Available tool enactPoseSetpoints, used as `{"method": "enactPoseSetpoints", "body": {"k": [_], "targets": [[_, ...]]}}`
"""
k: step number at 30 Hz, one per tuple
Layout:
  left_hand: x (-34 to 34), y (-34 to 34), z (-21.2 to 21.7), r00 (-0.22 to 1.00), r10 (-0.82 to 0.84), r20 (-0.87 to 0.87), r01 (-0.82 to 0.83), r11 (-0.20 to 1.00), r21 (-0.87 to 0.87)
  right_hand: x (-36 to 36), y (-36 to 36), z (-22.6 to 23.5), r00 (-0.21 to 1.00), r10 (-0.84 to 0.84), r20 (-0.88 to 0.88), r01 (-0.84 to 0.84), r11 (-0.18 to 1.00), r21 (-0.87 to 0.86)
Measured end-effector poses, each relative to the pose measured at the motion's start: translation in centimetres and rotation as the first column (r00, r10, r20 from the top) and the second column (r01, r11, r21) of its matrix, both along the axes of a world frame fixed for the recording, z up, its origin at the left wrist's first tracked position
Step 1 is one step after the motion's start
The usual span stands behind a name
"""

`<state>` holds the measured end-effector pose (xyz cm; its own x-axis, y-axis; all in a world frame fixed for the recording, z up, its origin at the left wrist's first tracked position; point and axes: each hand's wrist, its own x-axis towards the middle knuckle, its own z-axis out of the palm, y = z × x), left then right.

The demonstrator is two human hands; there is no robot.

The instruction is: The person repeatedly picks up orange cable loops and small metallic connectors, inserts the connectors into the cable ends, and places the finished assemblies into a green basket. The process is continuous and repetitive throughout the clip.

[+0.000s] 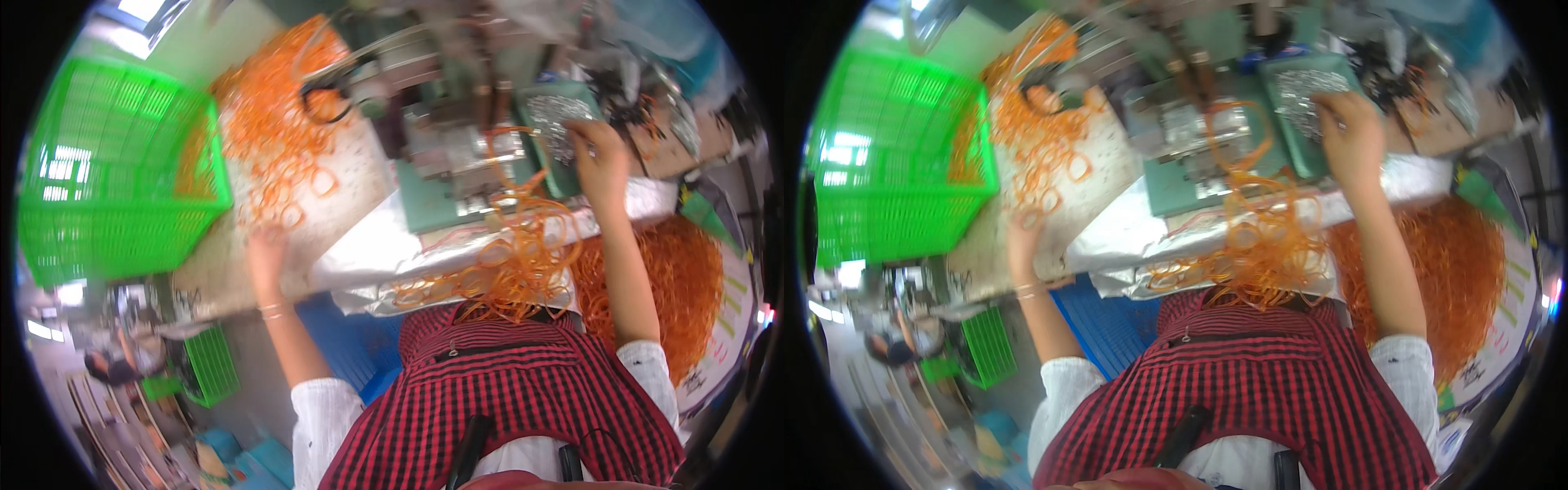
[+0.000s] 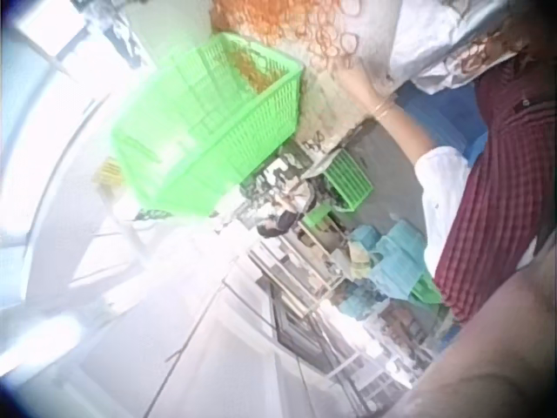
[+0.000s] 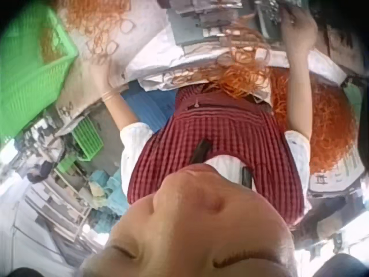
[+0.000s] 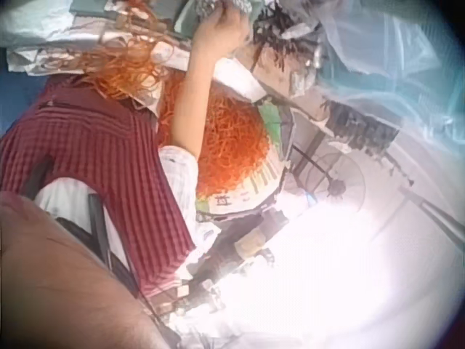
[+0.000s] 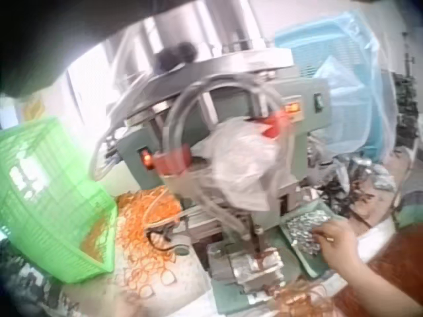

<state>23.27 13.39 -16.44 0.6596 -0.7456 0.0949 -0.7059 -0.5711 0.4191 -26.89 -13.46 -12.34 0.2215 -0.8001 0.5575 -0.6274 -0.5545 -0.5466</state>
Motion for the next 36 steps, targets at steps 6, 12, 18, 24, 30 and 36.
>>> {"method": "enactPoseSetpoints", "body": {"k": [6, 12, 18, 24, 30, 36], "targets": [[-9.0, -5.3, -1.1, 0.998, -0.055, 0.043, 0.050, 0.993, 0.106, -2.9, 2.2, -0.6, 0.987, -0.161, 0.019, 0.160, 0.986, 0.036], [-13.2, -7.5, 4.0, 0.956, -0.239, -0.171, 0.042, 0.686, -0.727, -8.0, 5.6, 0.8, 0.940, -0.263, 0.218, 0.141, 0.880, 0.453], [-18.6, -9.8, 9.5, 0.833, -0.517, -0.196, 0.095, 0.484, -0.870, -1.4, 5.6, 7.4, 0.918, 0.114, 0.379, -0.306, 0.812, 0.498], [-19.6, -10.9, 4.9, 0.736, -0.518, -0.436, -0.120, 0.534, -0.837, 6.9, 2.4, 9.2, 0.814, 0.171, 0.554, -0.478, 0.740, 0.474], [-19.4, -10.8, 3.5, 0.766, -0.457, -0.451, -0.241, 0.447, -0.861, 7.9, 3.5, 8.8, 0.772, 0.157, 0.616, -0.492, 0.762, 0.422], [-23.3, -14.2, 16.1, 0.810, -0.556, 0.185, 0.300, 0.122, -0.946, 9.2, 4.6, 7.7, 0.547, 0.069, 0.835, -0.597, 0.731, 0.331]]}}
